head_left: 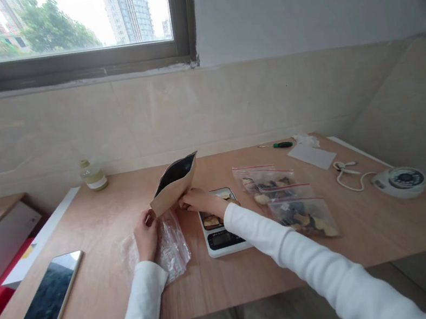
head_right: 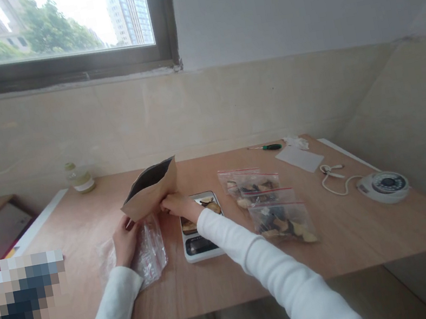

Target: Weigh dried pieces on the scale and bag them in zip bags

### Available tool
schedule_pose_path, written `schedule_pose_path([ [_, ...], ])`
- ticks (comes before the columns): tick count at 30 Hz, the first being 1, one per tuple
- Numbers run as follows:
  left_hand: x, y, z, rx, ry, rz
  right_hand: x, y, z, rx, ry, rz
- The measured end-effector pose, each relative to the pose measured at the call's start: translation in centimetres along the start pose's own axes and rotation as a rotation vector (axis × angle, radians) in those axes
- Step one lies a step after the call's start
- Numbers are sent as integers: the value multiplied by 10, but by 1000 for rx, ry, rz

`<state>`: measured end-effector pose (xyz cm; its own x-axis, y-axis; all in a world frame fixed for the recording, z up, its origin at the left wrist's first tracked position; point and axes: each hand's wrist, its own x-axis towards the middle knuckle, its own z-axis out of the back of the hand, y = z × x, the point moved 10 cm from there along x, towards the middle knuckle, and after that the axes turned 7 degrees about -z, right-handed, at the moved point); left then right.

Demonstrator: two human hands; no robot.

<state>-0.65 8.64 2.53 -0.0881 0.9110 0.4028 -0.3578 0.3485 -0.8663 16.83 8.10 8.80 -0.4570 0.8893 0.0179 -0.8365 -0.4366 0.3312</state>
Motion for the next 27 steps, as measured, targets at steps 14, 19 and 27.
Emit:
schedule_pose_path([
  [14,0,0,1,21,-13,-4,-70,-41,61,181,-158,-78],
  [19,0,0,5,78,-23,-7,-97,-4,144,330,-547,33],
  [27,0,-9,3,69,-4,-33,-79,62,145,252,-325,219],
])
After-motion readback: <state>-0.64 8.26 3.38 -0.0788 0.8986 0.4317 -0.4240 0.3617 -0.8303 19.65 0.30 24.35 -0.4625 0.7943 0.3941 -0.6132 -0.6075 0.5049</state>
